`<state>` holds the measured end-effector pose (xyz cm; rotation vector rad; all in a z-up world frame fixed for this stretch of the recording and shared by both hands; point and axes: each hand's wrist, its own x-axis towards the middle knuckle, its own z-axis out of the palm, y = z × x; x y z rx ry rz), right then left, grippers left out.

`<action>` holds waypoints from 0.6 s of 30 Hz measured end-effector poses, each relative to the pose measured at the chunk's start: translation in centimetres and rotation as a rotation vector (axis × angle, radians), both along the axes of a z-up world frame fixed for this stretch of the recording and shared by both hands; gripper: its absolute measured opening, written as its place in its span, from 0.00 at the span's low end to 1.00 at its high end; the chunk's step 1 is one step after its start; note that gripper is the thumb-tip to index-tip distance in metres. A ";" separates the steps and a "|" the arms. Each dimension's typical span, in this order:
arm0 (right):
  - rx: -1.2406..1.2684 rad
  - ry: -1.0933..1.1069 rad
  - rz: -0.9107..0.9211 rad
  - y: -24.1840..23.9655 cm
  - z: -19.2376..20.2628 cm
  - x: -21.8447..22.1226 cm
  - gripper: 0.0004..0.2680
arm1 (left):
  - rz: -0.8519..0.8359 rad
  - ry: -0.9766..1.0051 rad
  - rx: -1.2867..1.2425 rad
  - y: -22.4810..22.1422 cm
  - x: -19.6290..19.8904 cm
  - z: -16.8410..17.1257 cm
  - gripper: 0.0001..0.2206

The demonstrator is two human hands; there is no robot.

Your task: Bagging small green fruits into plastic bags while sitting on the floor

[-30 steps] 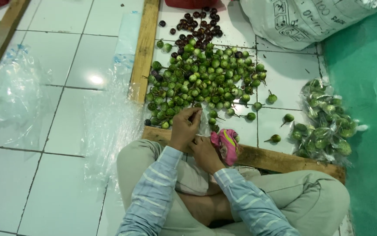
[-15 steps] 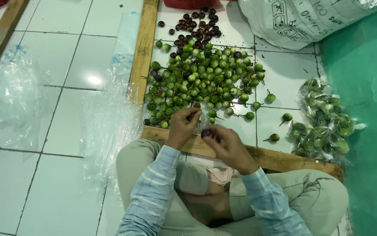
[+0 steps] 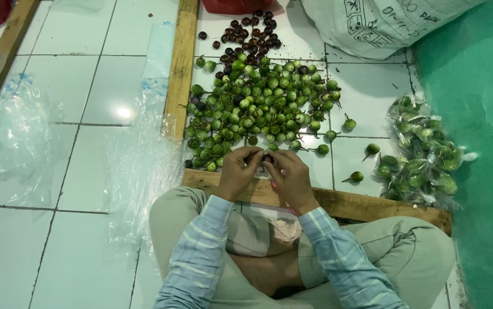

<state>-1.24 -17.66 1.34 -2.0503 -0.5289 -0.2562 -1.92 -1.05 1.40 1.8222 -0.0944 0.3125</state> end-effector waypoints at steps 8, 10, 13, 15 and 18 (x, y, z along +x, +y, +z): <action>-0.180 -0.067 0.158 -0.7 2.1 0.5 0.18 | 0.018 0.004 -0.035 0.4 0.7 0.5 0.06; -0.344 -0.104 0.229 -1.1 1.5 0.9 0.24 | 0.021 -0.009 -0.063 0.2 0.9 0.9 0.07; -0.458 -0.109 0.254 -1.7 0.9 1.6 0.04 | 0.024 0.003 -0.117 -0.2 1.0 1.9 0.05; -0.250 -0.053 0.279 -2.5 1.8 2.3 0.04 | 0.021 -0.036 -0.259 -0.4 0.7 3.0 0.06; -0.050 0.044 0.253 -3.0 5.0 2.4 0.09 | -0.120 0.015 -0.230 1.2 0.0 1.4 0.20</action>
